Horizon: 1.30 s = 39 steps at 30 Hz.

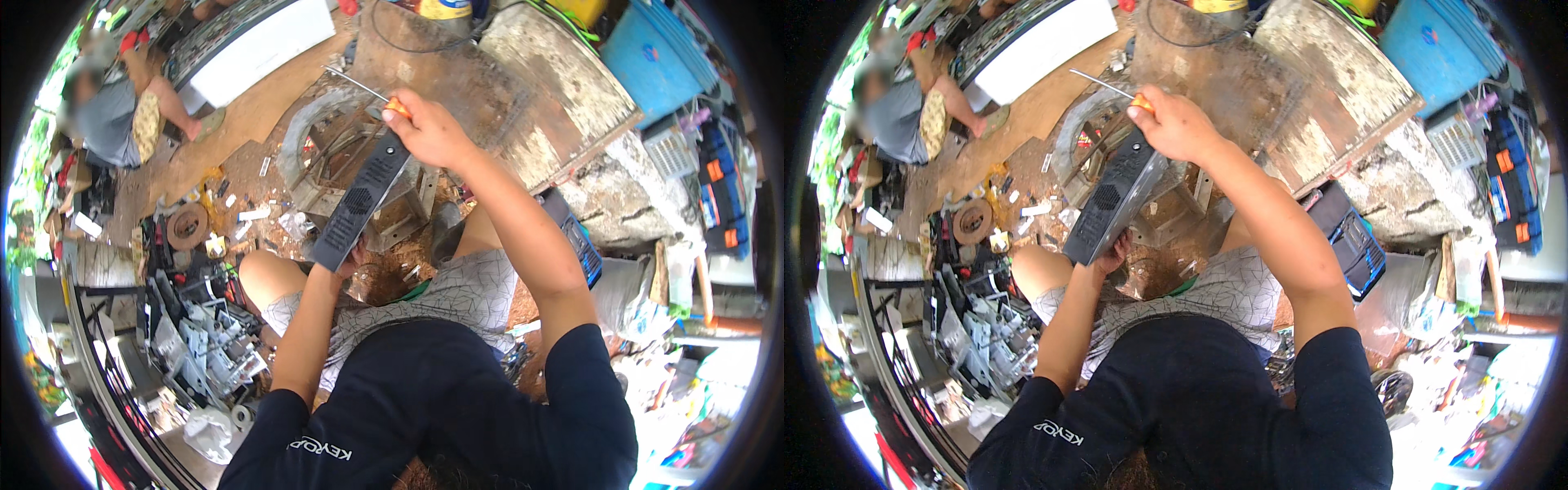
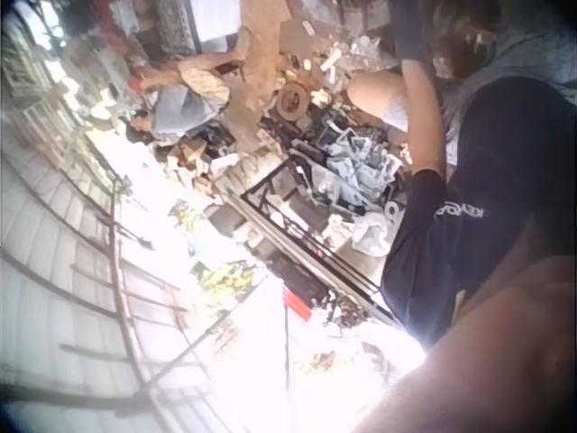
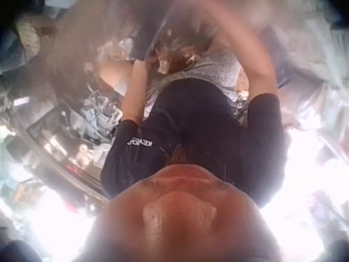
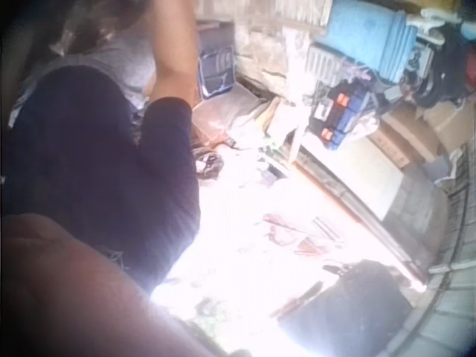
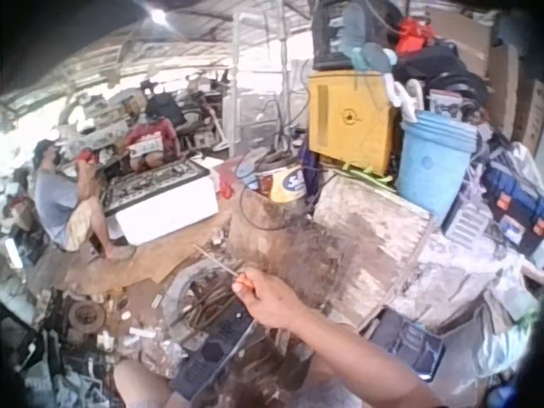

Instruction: The person disassembles an electronic receiver by using a screwdriver to remove screws from the metal casing and extracting the internal circuit boards.

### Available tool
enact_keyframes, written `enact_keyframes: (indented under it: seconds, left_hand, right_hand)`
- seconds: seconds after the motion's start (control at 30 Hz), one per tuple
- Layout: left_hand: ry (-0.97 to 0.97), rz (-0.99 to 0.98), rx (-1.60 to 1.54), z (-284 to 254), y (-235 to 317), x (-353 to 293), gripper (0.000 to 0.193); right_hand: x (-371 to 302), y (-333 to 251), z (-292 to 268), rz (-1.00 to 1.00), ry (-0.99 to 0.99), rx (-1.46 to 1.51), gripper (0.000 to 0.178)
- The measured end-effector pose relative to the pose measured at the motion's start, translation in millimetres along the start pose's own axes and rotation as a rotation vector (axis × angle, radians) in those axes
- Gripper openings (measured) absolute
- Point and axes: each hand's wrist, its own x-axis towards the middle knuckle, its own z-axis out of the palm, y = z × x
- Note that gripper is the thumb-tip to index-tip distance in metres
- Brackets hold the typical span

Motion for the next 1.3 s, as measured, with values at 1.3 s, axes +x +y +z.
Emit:
enact_keyframes:
  seconds: [1.3]
  left_hand:
    - [0.597,1.153,2.626,267.7,-83.0,-44.7,0.051]
  right_hand:
    - [30.4,-117.8,-112.4,-0.549,-0.459,-0.684,0.017]
